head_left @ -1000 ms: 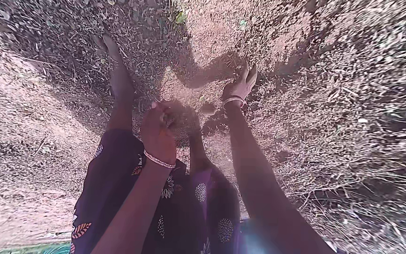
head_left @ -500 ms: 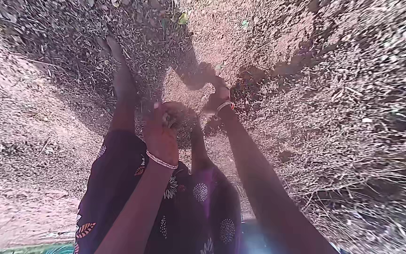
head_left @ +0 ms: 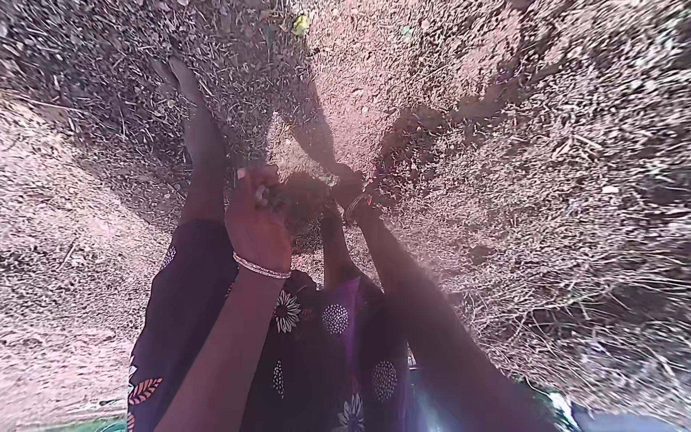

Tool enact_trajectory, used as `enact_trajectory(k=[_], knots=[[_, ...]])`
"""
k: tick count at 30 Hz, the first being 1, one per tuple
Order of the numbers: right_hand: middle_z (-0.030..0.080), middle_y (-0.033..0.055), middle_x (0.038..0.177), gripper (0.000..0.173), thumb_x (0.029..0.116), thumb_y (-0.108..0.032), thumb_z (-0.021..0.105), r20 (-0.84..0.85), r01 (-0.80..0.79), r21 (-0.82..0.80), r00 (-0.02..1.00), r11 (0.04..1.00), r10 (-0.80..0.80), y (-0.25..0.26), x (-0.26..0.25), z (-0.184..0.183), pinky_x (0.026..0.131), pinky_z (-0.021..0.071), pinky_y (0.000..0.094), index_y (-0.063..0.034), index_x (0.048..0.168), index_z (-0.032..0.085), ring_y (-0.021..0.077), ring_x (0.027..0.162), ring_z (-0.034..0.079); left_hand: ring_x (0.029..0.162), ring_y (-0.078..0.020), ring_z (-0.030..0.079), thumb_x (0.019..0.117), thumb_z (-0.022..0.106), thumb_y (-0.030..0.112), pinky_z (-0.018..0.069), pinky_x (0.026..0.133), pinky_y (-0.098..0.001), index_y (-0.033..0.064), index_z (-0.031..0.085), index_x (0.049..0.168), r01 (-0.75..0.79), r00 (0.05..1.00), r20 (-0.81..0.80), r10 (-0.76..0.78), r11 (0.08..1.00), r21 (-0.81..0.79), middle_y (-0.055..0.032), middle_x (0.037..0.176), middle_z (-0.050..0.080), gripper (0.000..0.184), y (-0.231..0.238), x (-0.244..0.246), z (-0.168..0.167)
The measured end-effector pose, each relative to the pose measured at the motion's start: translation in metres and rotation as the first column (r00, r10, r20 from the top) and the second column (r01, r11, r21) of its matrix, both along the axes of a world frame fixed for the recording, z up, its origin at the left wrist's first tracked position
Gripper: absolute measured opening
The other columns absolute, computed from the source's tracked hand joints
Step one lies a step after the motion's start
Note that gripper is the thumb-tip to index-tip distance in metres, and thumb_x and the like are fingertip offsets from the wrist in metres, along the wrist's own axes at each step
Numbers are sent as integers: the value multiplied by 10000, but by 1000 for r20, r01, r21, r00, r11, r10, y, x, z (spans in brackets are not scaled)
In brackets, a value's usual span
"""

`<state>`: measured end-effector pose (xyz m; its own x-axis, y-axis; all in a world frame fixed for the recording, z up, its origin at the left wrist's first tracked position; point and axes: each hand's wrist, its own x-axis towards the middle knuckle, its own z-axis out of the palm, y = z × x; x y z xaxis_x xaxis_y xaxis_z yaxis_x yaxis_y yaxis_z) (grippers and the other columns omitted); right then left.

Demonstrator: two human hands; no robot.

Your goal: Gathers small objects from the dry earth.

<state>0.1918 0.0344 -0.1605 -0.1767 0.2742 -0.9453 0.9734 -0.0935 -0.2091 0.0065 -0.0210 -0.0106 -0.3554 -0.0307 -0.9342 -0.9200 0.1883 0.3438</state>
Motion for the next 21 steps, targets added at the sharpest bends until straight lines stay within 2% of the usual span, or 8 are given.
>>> enact_trajectory(k=[4,8,11,13,15,17,19,21], knots=[[409,233,1591,763,910,-16,661,60,291,366,940,884,-335,36,-2,-93,1159,421,464,-69,1602,344,360,1443,450,858,-67,640,1118,304,318,546,783,-272,170,657,967,15,1000,11,-15,1000,-23,58,927,661,412,-2,5,-2],[268,289,1645,969,854,-138,786,-40,162,70,986,984,-160,4,-64,-92,1191,381,537,-90,1648,233,430,1497,340,842,-69,635,1116,296,316,544,806,-278,174,653,962,17,999,49,-16,1000,-25,62,908,652,414,-5,8,-2],[401,338,1538,710,867,93,671,-293,-113,-238,955,965,39,-12,-53,-33,1168,397,443,100,1511,373,394,1410,459,830,-78,632,1115,307,317,544,817,-292,172,652,957,-15,999,44,16,1000,-17,62,895,644,406,-1,6,0],[515,283,1477,404,954,36,628,-355,-314,-312,914,897,196,-9,-36,-1,1163,402,454,57,1358,606,369,1376,510,827,-81,641,1116,309,315,555,798,-287,163,648,966,-2,1000,27,2,1000,0,52,906,651,401,2,4,1],[488,256,1523,429,883,124,637,-189,-227,-201,963,953,190,1,-10,5,1150,410,500,-13,1285,695,384,1406,483,830,-64,641,1119,293,321,550,774,-261,170,648,969,35,999,10,-35,999,6,60,916,659,413,2,1,4],[422,227,1583,585,833,131,609,37,-31,83,999,996,28,17,18,-27,1148,422,532,-51,1389,618,379,1444,445,831,-64,644,1117,288,323,548,753,-254,166,662,972,54,998,-8,-54,999,1,58,920,668,431,1,0,3],[354,192,1635,728,864,-6,668,222,88,290,963,953,-156,27,28,-72,1163,409,523,-125,1551,459,364,1483,392,816,-65,639,1120,284,330,549,736,-256,169,652,967,59,998,-8,-59,998,0,55,928,665,430,-1,2,2],[288,196,1668,799,899,-203,735,313,123,247,929,961,-199,20,10,-93,1185,349,570,-185,1609,369,393,1513,326,787,-61,640,1118,283,319,554,714,-245,170,657,963,64,998,-2,-64,998,-2,56,907,664,431,-3,6,0]])
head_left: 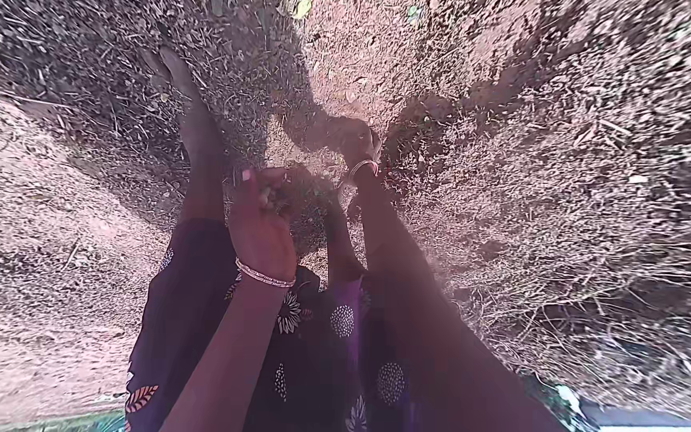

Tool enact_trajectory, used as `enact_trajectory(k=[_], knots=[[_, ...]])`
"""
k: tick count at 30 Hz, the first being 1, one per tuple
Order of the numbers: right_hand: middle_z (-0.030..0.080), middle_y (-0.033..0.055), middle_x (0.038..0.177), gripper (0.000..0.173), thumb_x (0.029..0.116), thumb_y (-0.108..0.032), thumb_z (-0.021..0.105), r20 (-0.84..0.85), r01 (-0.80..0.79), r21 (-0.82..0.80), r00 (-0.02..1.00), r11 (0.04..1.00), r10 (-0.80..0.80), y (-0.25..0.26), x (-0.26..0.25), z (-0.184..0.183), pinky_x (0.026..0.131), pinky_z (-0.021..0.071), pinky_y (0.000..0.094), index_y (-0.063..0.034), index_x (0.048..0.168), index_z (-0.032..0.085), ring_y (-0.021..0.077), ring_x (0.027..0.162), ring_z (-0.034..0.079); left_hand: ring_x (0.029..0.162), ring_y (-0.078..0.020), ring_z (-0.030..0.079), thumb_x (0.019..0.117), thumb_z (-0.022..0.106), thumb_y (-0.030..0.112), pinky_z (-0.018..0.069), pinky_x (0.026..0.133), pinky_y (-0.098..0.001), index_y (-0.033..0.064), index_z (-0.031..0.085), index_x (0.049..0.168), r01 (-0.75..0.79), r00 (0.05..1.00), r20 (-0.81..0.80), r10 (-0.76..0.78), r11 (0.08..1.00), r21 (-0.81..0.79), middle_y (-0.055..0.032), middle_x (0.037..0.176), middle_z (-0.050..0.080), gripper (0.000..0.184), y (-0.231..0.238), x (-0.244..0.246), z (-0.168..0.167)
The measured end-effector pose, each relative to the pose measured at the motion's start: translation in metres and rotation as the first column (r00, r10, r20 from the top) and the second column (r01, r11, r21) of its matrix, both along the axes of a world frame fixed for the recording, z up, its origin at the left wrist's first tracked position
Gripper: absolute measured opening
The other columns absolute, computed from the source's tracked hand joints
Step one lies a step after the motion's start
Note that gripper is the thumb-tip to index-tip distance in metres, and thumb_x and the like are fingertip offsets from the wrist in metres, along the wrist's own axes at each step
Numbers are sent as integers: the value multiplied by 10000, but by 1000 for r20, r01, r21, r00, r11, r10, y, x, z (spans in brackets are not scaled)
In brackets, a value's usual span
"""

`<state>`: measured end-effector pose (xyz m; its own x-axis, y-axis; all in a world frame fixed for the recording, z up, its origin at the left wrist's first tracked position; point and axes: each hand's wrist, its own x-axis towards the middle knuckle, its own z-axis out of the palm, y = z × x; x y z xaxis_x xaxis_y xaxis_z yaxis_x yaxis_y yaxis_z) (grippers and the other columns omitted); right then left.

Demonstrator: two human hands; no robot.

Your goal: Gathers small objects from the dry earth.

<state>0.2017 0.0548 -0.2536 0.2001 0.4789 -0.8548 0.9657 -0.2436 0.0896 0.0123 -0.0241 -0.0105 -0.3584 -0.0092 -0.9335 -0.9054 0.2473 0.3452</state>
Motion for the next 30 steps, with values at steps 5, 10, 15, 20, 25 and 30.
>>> enact_trajectory(k=[5,10,15,20,25,30], knots=[[413,328,1549,663,999,-110,632,-449,-253,-372,891,893,66,-58,-38,36,1177,395,498,43,1570,331,422,1427,455,791,-68,631,1120,284,328,545,752,-254,173,651,962,-27,999,44,28,1000,-5,60,899,647,428,0,3,1],[559,247,1459,435,1006,-25,591,-439,-496,-525,854,692,279,-20,-33,86,1116,417,590,-24,1440,567,399,1352,539,785,-62,639,1119,312,330,553,741,-244,154,662,981,-32,999,32,32,999,1,56,871,645,415,4,-2,3],[310,140,1677,742,867,9,629,12,-268,109,963,957,268,19,-4,8,1218,357,445,-126,1571,435,304,1527,352,846,-66,659,1116,310,336,559,771,-259,168,652,981,-4,1000,-5,4,1000,-23,57,936,676,405,-2,-1,1],[663,212,1314,361,971,-172,690,-161,-177,-182,976,967,148,16,-33,-9,1033,517,512,-55,1311,669,335,1202,652,859,-74,634,1113,321,342,536,802,-288,183,670,969,-2,1000,-6,2,998,-61,66,925,653,410,-6,0,0],[751,157,1087,328,1011,-77,630,-310,340,-97,883,935,-353,3,-28,15,797,631,387,-33,1336,629,211,857,759,890,-84,622,1113,331,350,520,805,-301,185,651,1011,-17,1000,-16,16,995,-96,60,980,643,374,-5,-4,1],[720,11,797,112,995,-72,607,-820,416,-72,493,907,-291,7,-62,113,727,628,304,-16,914,661,90,721,713,994,-114,621,1103,375,270,515,903,-337,151,635,1033,-53,997,-57,47,994,-100,30,1043,653,294,-8,-6,-4]])
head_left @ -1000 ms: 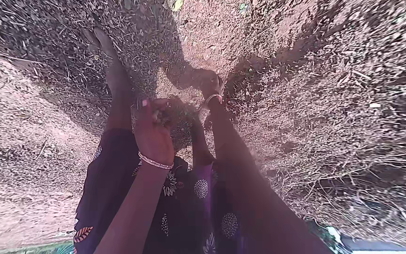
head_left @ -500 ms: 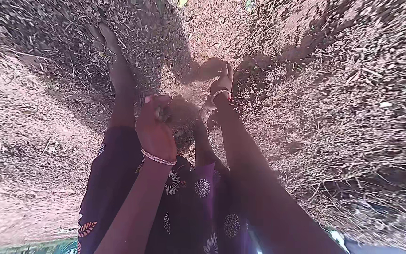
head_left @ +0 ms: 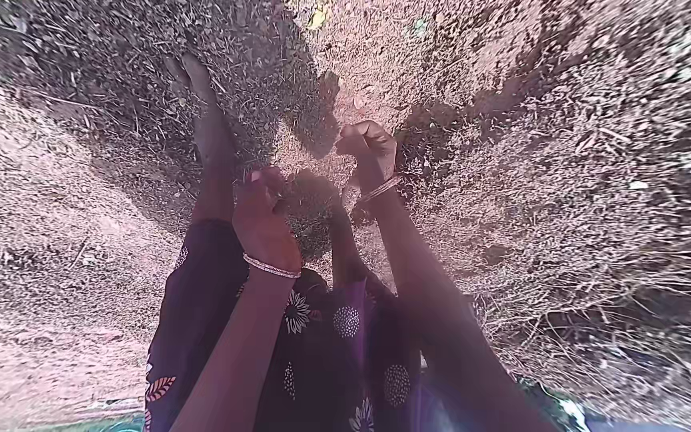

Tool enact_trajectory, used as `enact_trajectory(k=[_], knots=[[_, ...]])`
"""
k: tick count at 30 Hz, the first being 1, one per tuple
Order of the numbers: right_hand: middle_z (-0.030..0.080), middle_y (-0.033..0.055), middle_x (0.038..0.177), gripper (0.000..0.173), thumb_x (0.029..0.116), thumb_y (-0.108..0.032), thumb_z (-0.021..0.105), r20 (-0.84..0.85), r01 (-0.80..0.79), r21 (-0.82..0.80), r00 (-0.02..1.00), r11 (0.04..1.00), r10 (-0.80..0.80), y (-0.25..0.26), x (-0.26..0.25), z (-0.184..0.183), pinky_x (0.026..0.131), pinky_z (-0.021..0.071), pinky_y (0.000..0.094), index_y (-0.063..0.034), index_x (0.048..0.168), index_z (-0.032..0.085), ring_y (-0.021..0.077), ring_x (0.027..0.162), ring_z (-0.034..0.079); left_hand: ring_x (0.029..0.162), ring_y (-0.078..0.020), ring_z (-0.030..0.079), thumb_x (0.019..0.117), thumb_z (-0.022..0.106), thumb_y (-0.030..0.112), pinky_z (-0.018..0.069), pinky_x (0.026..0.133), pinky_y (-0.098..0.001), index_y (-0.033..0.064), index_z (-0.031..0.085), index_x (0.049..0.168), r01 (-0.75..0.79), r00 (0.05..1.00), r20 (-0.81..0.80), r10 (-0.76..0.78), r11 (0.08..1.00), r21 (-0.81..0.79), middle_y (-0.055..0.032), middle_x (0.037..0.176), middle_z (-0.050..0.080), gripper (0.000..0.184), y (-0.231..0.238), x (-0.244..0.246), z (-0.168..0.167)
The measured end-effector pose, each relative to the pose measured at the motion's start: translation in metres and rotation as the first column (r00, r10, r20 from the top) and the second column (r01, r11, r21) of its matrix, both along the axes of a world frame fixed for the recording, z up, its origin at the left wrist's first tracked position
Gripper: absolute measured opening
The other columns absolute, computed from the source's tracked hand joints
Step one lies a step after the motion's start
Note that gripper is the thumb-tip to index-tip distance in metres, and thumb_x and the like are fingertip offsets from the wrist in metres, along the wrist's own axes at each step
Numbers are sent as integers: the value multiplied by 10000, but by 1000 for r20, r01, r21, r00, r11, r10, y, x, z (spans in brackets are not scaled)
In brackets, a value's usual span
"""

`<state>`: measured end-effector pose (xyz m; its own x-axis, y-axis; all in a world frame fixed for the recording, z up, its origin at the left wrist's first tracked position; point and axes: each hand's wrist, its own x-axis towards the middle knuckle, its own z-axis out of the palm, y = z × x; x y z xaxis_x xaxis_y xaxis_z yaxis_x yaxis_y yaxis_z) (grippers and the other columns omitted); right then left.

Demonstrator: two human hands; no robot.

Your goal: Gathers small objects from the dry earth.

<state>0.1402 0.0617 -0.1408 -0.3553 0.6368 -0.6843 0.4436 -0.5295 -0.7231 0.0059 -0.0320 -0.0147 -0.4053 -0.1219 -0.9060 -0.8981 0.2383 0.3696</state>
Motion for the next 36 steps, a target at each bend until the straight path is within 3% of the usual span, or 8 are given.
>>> enact_trajectory(k=[3,7,12,17,22,28,33,36], knots=[[746,63,1095,249,1005,-164,594,-260,-345,-139,917,928,302,-4,-15,53,904,595,294,29,1114,708,90,1003,705,943,-114,624,1105,367,273,519,905,-334,146,625,1031,-34,999,35,33,999,19,30,989,636,297,-3,-1,-1],[575,194,1454,473,1053,-274,538,309,-250,24,923,968,230,22,14,-12,1133,445,383,-2,1440,559,233,1342,558,766,-101,633,1120,330,303,568,766,-306,170,596,851,-71,991,123,54,988,139,40,799,616,401,5,0,2],[250,231,1673,824,944,-334,694,859,-33,31,512,999,-10,101,-10,-121,1193,317,547,-168,1640,287,403,1518,302,691,-75,608,1124,275,319,547,676,-249,189,565,744,-15,983,180,-28,973,230,58,713,582,496,6,-1,7],[427,260,1558,650,893,47,592,372,-397,-217,811,892,451,75,-61,-95,1039,472,548,-75,1523,488,391,1364,486,456,-24,467,1125,291,273,442,464,-158,134,603,819,13,978,192,-85,936,351,67,586,507,458,2,1,9],[586,194,1451,468,914,77,624,66,-862,-312,399,398,915,60,-32,-34,1065,509,481,-51,1364,645,321,1295,608,596,-48,599,1105,387,200,548,577,-203,103,682,960,98,970,160,-180,902,421,38,703,613,342,3,-2,12],[240,138,1700,735,918,-318,667,952,-427,-70,243,901,189,160,3,-91,1180,272,652,-218,1596,403,374,1555,245,789,-105,691,1090,399,125,602,751,-283,71,721,994,52,974,189,-128,930,365,-14,921,725,340,5,-3,13],[433,214,1581,742,947,-58,658,430,-408,-226,773,884,467,114,-46,-96,1143,416,502,-69,1610,326,319,1432,456,804,-111,691,1112,345,178,600,774,-295,78,707,969,34,967,232,-110,951,308,-6,918,722,402,5,-2,11],[424,140,1619,713,941,3,634,56,-591,-372,755,715,653,78,-55,-55,1088,480,440,-80,1597,368,262,1426,494,770,-107,686,1114,361,190,595,742,-281,72,709,966,24,970,228,-87,964,266,-9,889,722,396,12,-6,12]])
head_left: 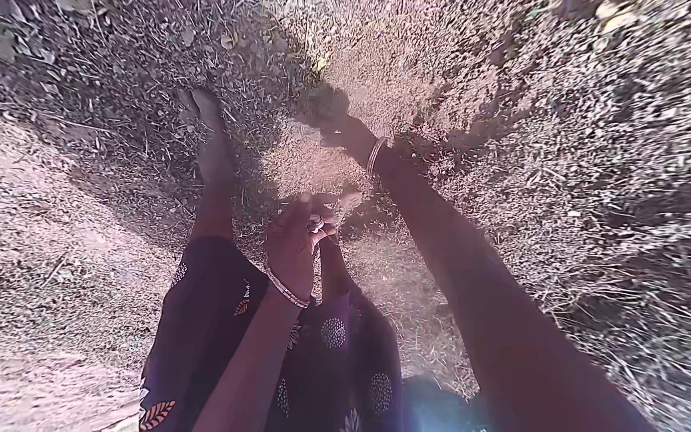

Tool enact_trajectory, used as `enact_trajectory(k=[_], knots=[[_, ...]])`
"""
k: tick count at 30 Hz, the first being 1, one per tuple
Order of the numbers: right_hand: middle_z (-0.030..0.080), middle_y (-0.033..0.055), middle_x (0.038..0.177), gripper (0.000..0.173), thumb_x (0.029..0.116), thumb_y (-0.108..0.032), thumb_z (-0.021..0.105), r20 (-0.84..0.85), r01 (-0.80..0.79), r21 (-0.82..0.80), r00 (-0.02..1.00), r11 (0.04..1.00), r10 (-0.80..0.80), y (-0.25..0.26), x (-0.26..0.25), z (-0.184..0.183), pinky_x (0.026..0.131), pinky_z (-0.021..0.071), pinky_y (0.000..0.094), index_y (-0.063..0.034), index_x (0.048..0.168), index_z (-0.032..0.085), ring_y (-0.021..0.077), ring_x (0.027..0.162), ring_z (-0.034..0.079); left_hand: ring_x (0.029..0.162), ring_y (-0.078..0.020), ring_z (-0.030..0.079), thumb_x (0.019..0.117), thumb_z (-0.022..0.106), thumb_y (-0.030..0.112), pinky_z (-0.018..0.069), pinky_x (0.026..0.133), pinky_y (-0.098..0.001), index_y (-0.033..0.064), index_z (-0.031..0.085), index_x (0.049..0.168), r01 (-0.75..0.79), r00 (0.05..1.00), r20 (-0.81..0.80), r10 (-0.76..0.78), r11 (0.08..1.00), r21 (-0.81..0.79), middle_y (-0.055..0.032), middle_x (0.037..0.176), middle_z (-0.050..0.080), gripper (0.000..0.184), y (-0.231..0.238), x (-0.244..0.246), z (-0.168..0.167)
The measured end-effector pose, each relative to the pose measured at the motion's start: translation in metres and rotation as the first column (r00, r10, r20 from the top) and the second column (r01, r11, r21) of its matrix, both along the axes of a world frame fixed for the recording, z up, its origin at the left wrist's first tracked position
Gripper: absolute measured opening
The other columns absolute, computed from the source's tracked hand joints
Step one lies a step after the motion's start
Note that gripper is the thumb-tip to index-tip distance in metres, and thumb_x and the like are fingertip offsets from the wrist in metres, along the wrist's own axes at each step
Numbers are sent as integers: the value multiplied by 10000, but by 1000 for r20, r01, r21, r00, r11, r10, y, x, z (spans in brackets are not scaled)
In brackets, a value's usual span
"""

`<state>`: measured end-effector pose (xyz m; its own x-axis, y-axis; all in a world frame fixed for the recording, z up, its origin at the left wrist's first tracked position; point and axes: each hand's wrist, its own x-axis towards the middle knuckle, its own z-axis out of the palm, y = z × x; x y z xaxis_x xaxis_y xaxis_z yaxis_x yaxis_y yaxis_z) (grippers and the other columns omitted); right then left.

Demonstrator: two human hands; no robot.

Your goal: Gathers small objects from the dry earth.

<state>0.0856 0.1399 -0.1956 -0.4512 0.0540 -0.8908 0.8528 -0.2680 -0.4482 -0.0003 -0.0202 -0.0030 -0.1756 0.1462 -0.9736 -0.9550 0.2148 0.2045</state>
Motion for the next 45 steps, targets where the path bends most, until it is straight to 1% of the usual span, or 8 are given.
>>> enact_trajectory(k=[7,10,14,20,27,36,40,45], knots=[[375,182,1635,842,860,-44,683,225,200,681,858,704,-461,79,57,-37,1173,406,439,-66,1616,314,287,1476,422,744,-111,682,1109,347,171,597,734,-287,49,686,967,-13,1000,6,13,1000,-12,-24,861,710,387,12,-10,4],[510,202,1512,606,1013,-115,547,256,296,689,755,662,-604,115,19,-61,1090,469,440,-36,1581,351,280,1359,534,702,-98,681,1118,261,182,594,693,-257,44,657,931,30,1000,-8,-30,999,-46,-20,829,712,459,19,-12,6],[587,278,1403,427,965,-53,584,95,53,471,989,881,-110,84,-53,-57,1129,414,446,109,1359,570,332,1339,548,678,-84,659,1125,196,219,572,685,-242,51,647,880,78,993,-73,-88,988,-132,11,729,672,540,30,-19,6],[569,243,1444,565,841,47,771,-174,-401,95,895,911,412,34,-31,29,1168,371,514,-22,1385,635,385,1386,496,665,-61,651,1127,210,215,565,650,-213,45,679,862,87,986,-139,-97,993,-78,21,733,679,565,54,-33,15],[438,272,1536,748,879,-118,702,128,364,557,850,746,-510,131,-31,-67,1079,462,563,-102,1570,417,411,1380,475,590,-56,614,1136,246,253,533,580,-205,57,659,833,126,979,-133,-152,975,-182,24,680,649,548,62,-28,15],[641,91,1217,686,769,68,549,-149,631,-169,743,757,-652,53,-28,5,774,580,333,-39,1443,475,137,967,654,614,-44,629,1129,242,228,548,608,-198,51,671,844,193,961,-176,-212,974,-123,36,679,652,545,75,-22,16],[559,90,1459,671,836,55,465,-22,795,229,580,561,-814,73,11,-6,772,578,493,-153,1473,503,265,1126,646,648,-39,636,1128,239,231,538,623,-193,70,663,832,182,960,-191,-202,976,-120,29,724,684,542,74,-20,15],[585,228,1421,515,960,-142,630,189,367,602,798,710,-572,74,-7,-74,1071,463,556,-101,1468,558,365,1313,562,621,-34,631,1134,248,232,548,619,-190,60,663,846,171,965,-171,-197,972,-159,35,687,661,533,71,-12,13]])
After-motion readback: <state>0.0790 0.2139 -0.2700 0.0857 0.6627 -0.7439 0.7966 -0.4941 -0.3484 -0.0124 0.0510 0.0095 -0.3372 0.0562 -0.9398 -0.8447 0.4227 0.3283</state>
